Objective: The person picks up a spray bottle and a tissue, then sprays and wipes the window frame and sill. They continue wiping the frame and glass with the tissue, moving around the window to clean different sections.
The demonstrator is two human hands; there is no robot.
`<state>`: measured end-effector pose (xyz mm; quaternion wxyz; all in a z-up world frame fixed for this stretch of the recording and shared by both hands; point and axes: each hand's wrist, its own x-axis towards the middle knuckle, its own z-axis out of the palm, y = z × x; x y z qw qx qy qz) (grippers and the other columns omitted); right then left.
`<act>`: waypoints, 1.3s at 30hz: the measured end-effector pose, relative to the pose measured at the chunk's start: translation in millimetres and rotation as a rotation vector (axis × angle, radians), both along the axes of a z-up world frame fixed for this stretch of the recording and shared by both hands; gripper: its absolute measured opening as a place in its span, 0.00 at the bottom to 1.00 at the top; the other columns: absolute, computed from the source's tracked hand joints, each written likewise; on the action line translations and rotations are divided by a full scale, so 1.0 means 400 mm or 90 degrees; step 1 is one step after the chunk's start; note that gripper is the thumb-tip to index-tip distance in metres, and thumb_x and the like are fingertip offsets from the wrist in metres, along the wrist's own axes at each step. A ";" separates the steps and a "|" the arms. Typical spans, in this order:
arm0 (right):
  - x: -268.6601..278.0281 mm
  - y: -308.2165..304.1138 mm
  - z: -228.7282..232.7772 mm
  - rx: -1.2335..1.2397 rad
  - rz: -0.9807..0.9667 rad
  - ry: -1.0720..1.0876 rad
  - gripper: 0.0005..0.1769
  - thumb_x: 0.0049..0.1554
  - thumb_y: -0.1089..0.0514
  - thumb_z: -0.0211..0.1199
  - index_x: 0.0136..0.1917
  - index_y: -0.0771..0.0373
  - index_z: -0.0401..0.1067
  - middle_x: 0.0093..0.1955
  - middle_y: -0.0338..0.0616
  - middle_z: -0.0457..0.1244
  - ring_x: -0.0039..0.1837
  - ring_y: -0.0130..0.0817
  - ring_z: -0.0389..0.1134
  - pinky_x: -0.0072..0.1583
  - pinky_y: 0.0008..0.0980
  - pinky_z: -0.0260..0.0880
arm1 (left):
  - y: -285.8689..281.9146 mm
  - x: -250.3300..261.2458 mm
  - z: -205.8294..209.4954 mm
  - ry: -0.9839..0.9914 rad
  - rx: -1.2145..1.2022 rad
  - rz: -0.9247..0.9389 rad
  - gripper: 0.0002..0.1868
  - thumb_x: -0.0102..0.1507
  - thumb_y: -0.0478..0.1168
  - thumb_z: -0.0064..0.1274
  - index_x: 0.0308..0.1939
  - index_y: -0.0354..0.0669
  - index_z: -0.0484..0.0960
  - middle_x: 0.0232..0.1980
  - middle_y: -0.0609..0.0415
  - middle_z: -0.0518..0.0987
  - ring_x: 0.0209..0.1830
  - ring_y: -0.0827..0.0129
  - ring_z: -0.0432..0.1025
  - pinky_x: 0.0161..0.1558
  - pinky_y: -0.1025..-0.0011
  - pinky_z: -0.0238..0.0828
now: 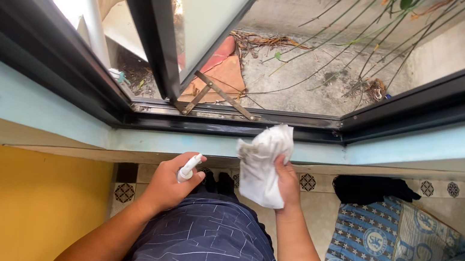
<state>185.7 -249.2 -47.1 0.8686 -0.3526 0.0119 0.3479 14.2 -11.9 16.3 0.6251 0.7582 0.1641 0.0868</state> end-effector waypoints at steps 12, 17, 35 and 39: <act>-0.017 0.076 0.033 0.059 0.085 -0.024 0.29 0.66 0.48 0.54 0.73 0.68 0.62 0.70 0.55 0.63 0.70 0.49 0.66 0.72 0.48 0.64 | -0.070 0.020 0.069 -0.019 0.165 -0.015 0.15 0.58 0.41 0.62 0.48 0.44 0.83 0.32 0.50 0.83 0.29 0.60 0.79 0.36 0.68 0.74; -0.003 0.101 -0.016 0.009 0.109 -0.034 0.27 0.67 0.49 0.53 0.71 0.69 0.64 0.67 0.56 0.65 0.67 0.47 0.68 0.69 0.44 0.66 | -0.072 0.015 0.063 0.045 0.255 0.031 0.08 0.59 0.43 0.61 0.38 0.45 0.84 0.32 0.45 0.83 0.34 0.49 0.78 0.36 0.62 0.74; 0.042 0.141 0.064 0.065 0.099 -0.064 0.30 0.67 0.48 0.51 0.76 0.67 0.58 0.72 0.54 0.61 0.71 0.49 0.65 0.72 0.48 0.63 | -0.045 -0.014 0.099 -0.059 0.177 0.189 0.15 0.59 0.40 0.61 0.49 0.41 0.83 0.31 0.47 0.83 0.27 0.64 0.77 0.34 0.69 0.74; 0.027 0.161 0.061 0.070 0.125 -0.058 0.30 0.67 0.47 0.50 0.76 0.67 0.58 0.72 0.55 0.61 0.72 0.51 0.64 0.73 0.48 0.62 | -0.044 -0.022 0.084 -0.077 0.206 0.172 0.14 0.60 0.41 0.60 0.48 0.41 0.82 0.33 0.47 0.84 0.31 0.62 0.81 0.35 0.68 0.75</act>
